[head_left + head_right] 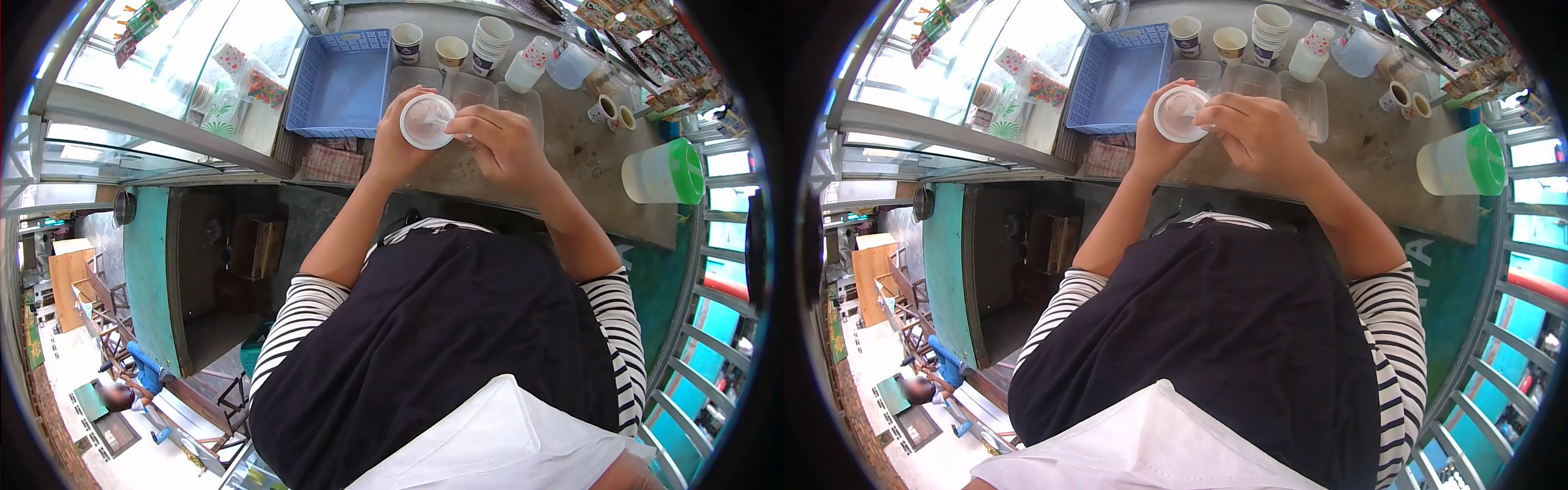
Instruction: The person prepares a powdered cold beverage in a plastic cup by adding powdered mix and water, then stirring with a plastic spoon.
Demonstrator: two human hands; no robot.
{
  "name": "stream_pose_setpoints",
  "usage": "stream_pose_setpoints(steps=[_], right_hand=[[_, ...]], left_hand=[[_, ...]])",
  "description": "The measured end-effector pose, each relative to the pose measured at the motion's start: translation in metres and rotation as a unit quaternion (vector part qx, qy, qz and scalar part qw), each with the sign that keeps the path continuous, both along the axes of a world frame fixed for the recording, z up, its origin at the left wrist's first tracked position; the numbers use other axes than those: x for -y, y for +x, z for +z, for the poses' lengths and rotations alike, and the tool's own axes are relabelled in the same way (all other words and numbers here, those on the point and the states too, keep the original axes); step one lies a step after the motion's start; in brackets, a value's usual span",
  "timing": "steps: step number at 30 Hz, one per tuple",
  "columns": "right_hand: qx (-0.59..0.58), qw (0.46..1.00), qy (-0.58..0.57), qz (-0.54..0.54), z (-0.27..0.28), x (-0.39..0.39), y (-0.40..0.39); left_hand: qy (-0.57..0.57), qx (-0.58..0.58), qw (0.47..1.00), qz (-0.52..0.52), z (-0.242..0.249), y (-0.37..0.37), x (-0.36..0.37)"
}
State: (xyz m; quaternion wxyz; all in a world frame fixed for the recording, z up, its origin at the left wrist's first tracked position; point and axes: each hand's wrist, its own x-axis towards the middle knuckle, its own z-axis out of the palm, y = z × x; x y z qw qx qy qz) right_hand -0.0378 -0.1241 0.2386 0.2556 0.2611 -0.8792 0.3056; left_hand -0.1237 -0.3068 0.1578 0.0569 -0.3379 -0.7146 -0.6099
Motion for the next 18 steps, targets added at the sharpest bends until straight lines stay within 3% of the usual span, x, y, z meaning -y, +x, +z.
stream_pose_setpoints(steps=[9,18], right_hand=[[-0.011,0.998,-0.019,-0.055,0.01,-0.047,0.008],[-0.012,0.999,-0.037,-0.013,0.012,-0.17,0.04]], left_hand=[[0.006,-0.01,1.0,0.006,0.012,0.017,-0.058],[0.026,-0.004,1.0,-0.002,0.019,0.047,-0.168]])
